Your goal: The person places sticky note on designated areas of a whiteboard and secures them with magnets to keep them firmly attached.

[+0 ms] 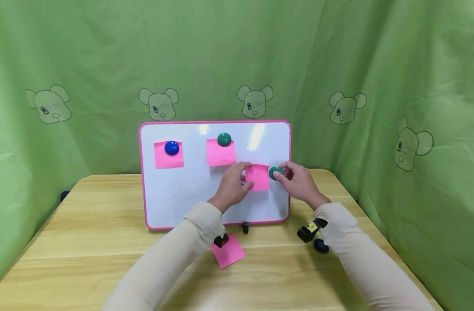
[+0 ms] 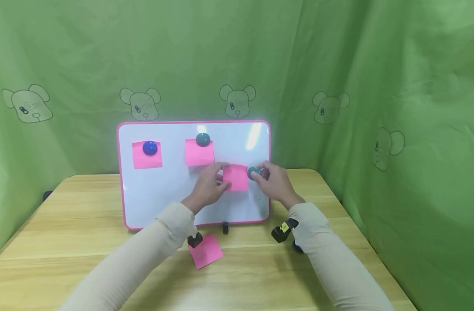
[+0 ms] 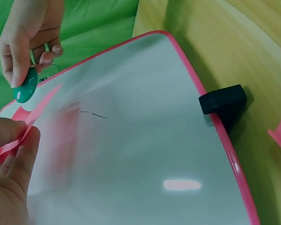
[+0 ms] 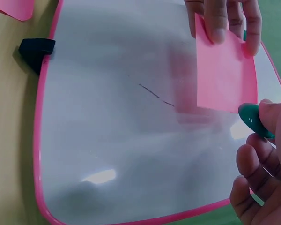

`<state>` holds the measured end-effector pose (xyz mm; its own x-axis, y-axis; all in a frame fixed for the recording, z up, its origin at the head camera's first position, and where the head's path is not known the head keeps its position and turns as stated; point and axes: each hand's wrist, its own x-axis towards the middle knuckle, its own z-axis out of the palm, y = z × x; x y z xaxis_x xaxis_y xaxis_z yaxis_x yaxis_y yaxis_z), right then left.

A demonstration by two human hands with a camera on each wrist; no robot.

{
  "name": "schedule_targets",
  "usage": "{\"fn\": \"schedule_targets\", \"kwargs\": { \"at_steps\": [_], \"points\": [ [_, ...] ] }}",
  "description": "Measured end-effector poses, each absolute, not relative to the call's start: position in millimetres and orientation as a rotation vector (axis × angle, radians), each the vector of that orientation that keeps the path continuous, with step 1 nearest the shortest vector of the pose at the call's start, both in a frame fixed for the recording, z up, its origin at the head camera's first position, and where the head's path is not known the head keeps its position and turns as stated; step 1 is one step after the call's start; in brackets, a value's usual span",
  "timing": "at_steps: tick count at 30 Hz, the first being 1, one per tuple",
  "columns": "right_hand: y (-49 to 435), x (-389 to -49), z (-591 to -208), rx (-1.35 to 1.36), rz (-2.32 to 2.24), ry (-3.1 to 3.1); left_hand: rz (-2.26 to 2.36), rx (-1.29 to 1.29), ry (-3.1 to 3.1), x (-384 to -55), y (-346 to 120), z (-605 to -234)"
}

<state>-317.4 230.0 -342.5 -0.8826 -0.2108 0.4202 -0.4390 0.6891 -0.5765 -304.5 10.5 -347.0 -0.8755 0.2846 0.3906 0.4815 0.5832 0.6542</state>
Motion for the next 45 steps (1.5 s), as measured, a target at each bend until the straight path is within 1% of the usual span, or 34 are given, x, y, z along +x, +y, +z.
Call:
{"fn": "schedule_targets", "kwargs": {
  "at_steps": [14,22,30,45],
  "points": [
    [221,-324,-329,0.551,0.983,-2.531,-1.175,-0.585,-2.519,-308,21,-342],
    [215,-330,-322,0.507,0.992,-2.516,-1.168,-0.528,-2.516,-313,28,-335],
    [209,-337,-315,0.451,1.014,-2.495,-1.146,-0.529,-2.496,-322,31,-331],
    [200,-348,-305,0.433,1.006,-2.485,-1.190,-0.450,-2.517,-335,33,-317]
  ]
}}
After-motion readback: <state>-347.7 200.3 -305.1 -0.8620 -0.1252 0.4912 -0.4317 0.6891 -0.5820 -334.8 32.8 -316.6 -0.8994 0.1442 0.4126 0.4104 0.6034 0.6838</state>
